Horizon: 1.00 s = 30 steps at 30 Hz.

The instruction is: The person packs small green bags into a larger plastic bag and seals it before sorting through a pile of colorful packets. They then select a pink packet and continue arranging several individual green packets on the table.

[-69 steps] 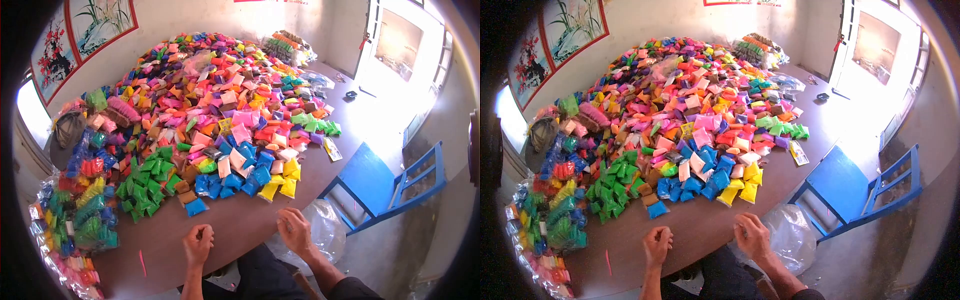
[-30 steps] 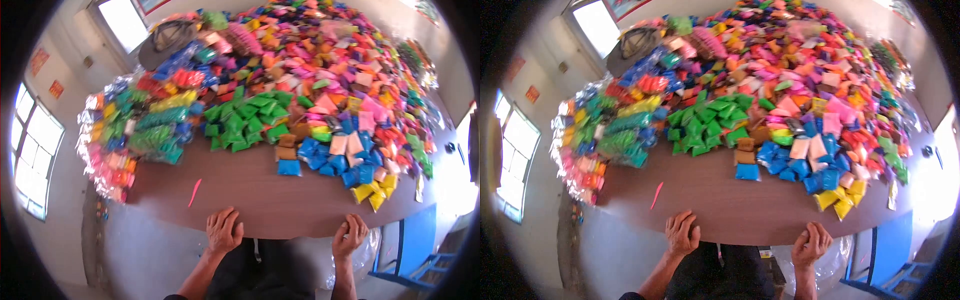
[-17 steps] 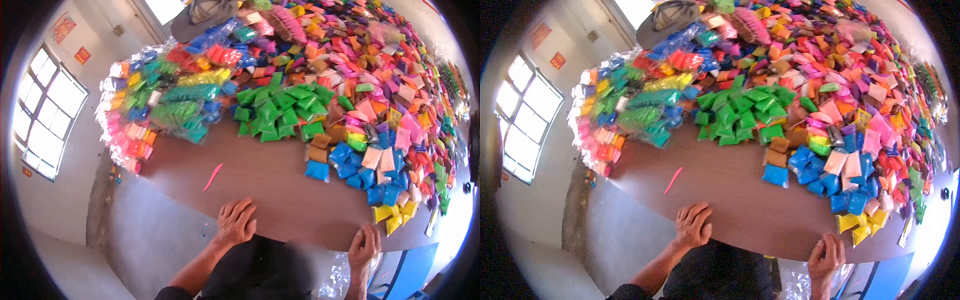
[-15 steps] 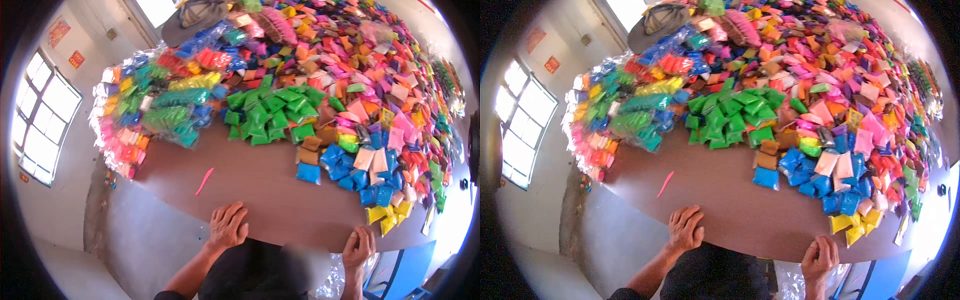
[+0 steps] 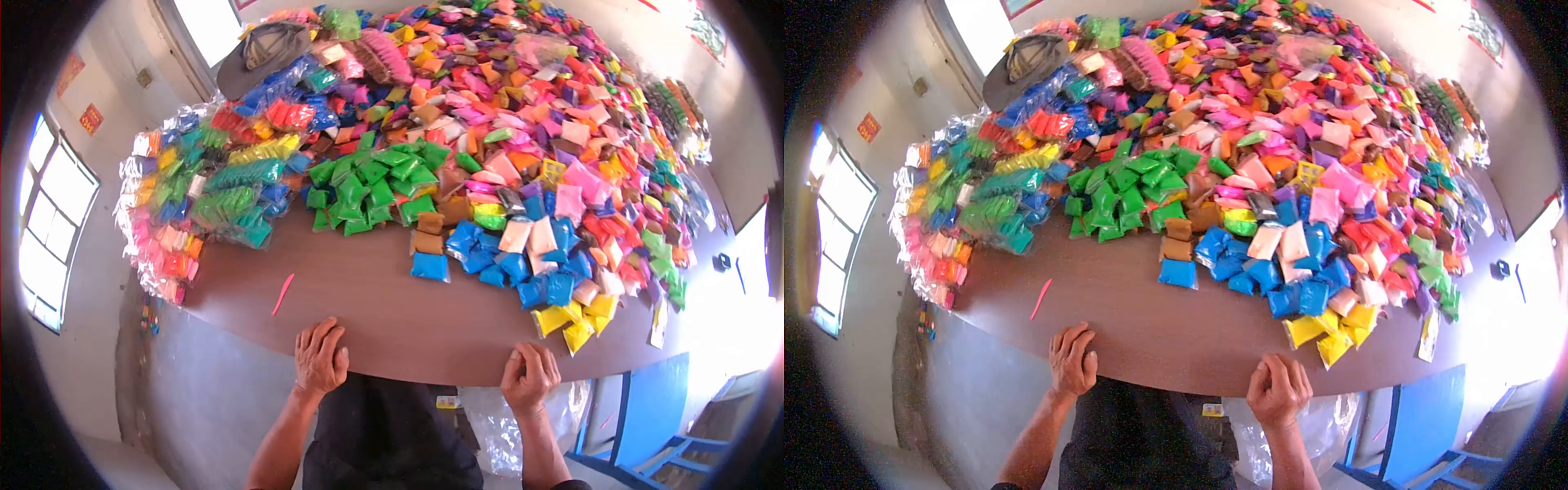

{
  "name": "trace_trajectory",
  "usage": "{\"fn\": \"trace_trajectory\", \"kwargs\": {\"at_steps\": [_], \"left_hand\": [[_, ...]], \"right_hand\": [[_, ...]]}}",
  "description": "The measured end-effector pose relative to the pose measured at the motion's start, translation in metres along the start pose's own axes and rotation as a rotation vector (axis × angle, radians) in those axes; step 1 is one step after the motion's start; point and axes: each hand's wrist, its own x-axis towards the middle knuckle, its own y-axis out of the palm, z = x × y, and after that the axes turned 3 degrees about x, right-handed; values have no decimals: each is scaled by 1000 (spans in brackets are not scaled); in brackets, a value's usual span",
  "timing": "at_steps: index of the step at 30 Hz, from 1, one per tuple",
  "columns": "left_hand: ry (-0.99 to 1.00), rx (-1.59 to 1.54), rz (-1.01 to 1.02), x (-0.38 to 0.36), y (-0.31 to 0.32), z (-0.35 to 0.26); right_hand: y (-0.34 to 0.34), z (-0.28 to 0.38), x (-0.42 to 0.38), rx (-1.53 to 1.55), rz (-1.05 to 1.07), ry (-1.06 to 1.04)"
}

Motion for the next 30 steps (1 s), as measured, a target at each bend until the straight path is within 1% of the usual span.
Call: {"fn": "trace_trajectory", "kwargs": {"at_steps": [1,5,8,14,20,26,30], "left_hand": [[9,4,-3,0,0,0],[25,-26,-9,3,-5,-4],[32,10,-13,-1,-1,0],[68,-1,-37,-4,3,5],[45,-34,30,-3,0,7],[62,-81,34,1,-4,10],[31,-199,117,8,-14,15]], "right_hand": [[0,0,1,11,-21,-14],[-2,6,2,24,-42,35],[0,2,0,-12,-69,-17],[-1,3,-1,-8,-80,8],[-1,10,1,-48,-81,39],[-1,14,5,-92,-78,46],[1,21,6,-96,-74,84]]}}
